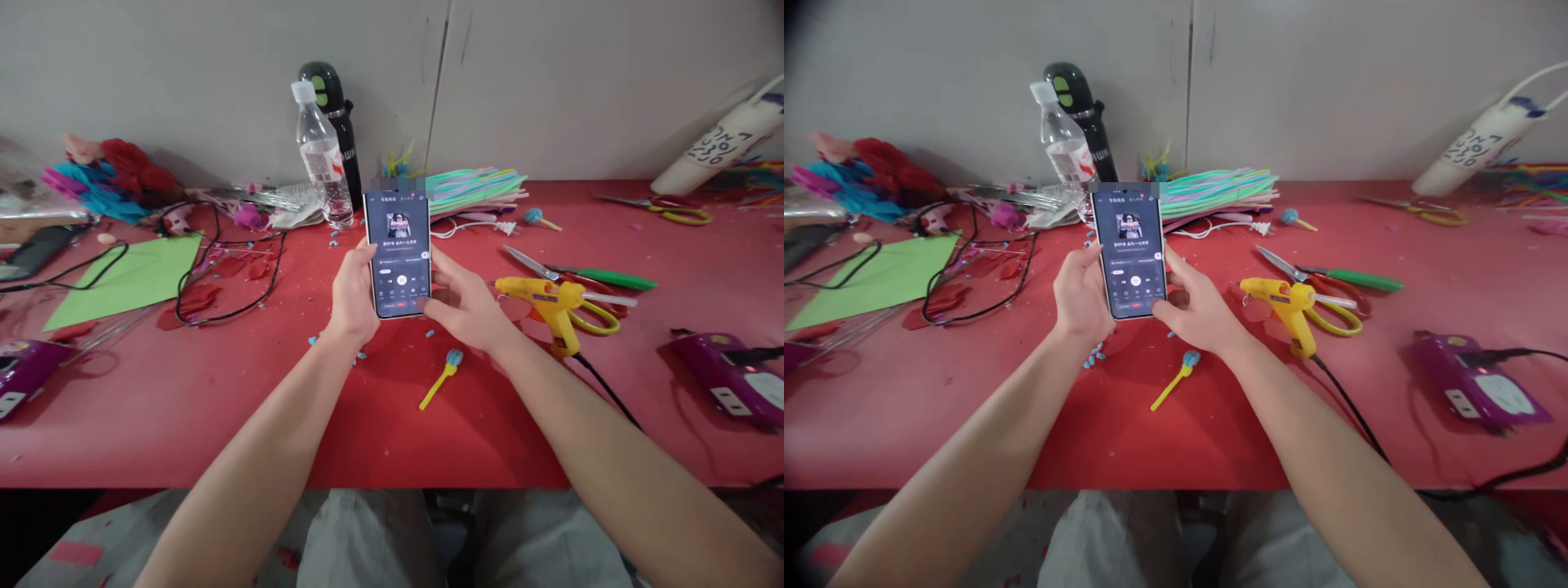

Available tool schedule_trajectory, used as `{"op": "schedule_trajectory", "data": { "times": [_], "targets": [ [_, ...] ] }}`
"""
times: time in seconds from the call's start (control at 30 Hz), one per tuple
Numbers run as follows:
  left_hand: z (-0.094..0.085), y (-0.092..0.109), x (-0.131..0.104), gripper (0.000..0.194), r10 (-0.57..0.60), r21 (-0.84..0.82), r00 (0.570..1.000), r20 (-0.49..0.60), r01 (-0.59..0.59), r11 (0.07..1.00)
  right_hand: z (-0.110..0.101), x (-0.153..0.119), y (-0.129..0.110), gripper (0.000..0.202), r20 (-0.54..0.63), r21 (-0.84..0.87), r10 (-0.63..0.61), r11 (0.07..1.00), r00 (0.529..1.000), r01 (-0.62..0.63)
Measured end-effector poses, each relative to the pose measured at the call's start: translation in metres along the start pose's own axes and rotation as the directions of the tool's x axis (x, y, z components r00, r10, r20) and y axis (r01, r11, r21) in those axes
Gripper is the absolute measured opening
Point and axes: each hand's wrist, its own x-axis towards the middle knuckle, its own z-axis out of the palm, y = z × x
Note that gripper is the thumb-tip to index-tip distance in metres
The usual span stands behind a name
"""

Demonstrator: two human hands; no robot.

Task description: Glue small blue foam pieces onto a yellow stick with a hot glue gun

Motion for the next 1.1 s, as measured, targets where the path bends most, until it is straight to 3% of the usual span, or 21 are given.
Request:
{"op": "schedule_trajectory", "data": {
  "times": [0.27,0.47,0.6,0.77,0.9,1.1],
  "targets": [
    [0.006,-0.003,-0.003,0.032,0.008,-0.035,0.996,0.083,-0.005,0.999,0.018,-0.001,0.003,0.057,-0.199,-0.079,-0.084,0.994,0.976,0.070],
    [0.012,-0.004,-0.011,0.033,-0.047,-0.034,0.989,0.140,0.052,0.998,0.018,0.002,0.011,0.049,-0.305,-0.065,-0.069,0.997,0.950,0.051],
    [0.010,-0.005,-0.010,0.037,-0.050,-0.001,0.985,0.163,0.051,0.999,0.015,0.003,0.012,0.045,-0.280,-0.028,-0.083,0.997,0.956,0.078],
    [0.010,-0.002,-0.009,0.035,-0.020,-0.028,0.986,0.167,0.025,0.999,0.015,0.002,0.010,0.060,-0.215,-0.048,-0.138,0.990,0.967,0.130],
    [0.011,-0.001,-0.010,0.034,-0.005,-0.042,0.982,0.187,0.013,0.999,0.017,0.002,0.010,0.067,-0.245,-0.097,-0.147,0.987,0.958,0.127],
    [0.009,0.001,-0.009,0.037,-0.029,-0.026,0.991,0.130,0.033,0.999,0.018,0.003,0.004,0.044,-0.196,0.051,-0.115,0.991,0.974,0.127]
  ]
}}
